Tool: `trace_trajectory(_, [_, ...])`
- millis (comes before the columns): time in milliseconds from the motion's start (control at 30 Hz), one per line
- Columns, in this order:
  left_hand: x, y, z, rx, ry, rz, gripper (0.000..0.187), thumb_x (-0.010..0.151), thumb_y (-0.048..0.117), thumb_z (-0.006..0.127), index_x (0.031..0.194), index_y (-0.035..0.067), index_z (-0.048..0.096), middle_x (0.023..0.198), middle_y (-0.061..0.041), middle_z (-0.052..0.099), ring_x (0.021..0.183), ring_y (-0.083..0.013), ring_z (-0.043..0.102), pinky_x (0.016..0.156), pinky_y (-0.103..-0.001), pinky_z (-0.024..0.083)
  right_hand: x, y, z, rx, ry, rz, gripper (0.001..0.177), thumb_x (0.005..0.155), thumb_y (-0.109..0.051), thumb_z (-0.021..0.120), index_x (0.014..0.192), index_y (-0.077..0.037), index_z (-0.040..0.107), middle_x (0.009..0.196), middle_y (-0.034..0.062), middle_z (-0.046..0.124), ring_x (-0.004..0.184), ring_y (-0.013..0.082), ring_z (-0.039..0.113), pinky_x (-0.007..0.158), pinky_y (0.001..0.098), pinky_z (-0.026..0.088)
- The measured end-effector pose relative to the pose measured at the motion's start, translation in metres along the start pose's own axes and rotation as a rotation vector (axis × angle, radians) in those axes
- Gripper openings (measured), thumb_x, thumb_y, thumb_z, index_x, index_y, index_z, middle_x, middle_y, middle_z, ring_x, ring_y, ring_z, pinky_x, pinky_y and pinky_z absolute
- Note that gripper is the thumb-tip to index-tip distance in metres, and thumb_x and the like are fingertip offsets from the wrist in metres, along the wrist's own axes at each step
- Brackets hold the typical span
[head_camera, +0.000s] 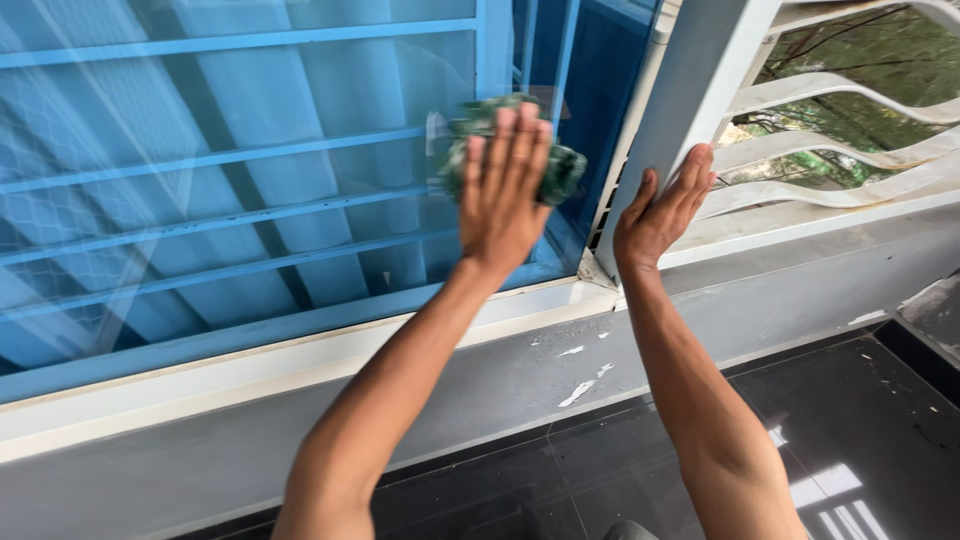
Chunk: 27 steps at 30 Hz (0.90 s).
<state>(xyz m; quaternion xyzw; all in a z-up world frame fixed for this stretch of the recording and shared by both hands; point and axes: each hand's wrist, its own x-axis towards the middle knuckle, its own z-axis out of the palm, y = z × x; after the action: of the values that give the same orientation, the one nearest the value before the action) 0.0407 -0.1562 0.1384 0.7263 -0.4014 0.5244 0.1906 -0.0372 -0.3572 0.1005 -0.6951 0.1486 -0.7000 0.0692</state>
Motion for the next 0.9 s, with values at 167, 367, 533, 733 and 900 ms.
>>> trace_trajectory(167, [0.03,0.073,0.045,0.026,-0.079,0.194,0.096,0.097,0.036,0.072,0.168,0.01,0.012,0.176,-0.007,0.006,0.164,-0.022,0.006,0.136,-0.042,0.0,0.005,-0.005,-0.012,0.079,-0.004,-0.07,0.062,0.113,-0.025,0.05,0.163,-0.005,0.019,0.164,0.0238,0.032,0.155,0.0441,0.031,0.13,0.0592,0.019])
trace_trajectory(367, [0.019,0.047,0.022,0.081,-0.117,0.227,0.099,0.097,0.035,0.073,0.169,0.011,0.01,0.177,-0.006,0.006,0.164,-0.0214,0.005,0.136,-0.042,-0.001,0.0,0.002,-0.008,0.079,-0.044,-0.015,0.058,0.119,-0.019,0.05,0.166,-0.008,0.017,0.168,0.0258,0.028,0.158,0.0455,0.029,0.133,0.0572,0.024])
trace_trajectory(533, [-0.01,-0.074,-0.038,0.109,-0.028,0.11,0.084,0.115,0.063,0.048,0.17,0.015,0.005,0.177,-0.007,-0.001,0.165,-0.0228,0.0,0.138,-0.048,0.0,-0.004,0.014,0.002,0.05,-0.051,-0.015,0.056,0.124,-0.024,0.045,0.169,-0.012,0.014,0.17,0.0259,0.023,0.16,0.0455,0.027,0.135,0.054,0.032])
trace_trajectory(733, [-0.084,-0.202,-0.142,0.269,0.256,-0.315,0.074,0.108,0.067,0.024,0.167,0.024,0.013,0.177,-0.005,0.008,0.166,-0.0269,0.007,0.132,-0.054,0.0,-0.006,0.01,0.003,0.004,-0.057,0.05,0.055,0.123,-0.028,0.043,0.168,-0.013,0.015,0.17,0.0227,0.027,0.16,0.0436,0.03,0.135,0.0546,0.032])
trace_trajectory(900, [-0.089,-0.18,-0.137,0.184,0.399,-0.503,0.07,0.116,0.06,0.029,0.169,0.017,0.016,0.177,-0.012,0.007,0.162,-0.0308,0.003,0.132,-0.055,-0.006,-0.005,0.004,0.002,-0.038,-0.019,0.025,0.054,0.122,-0.028,0.044,0.165,-0.008,0.019,0.169,0.0207,0.033,0.159,0.0412,0.033,0.134,0.0591,0.021])
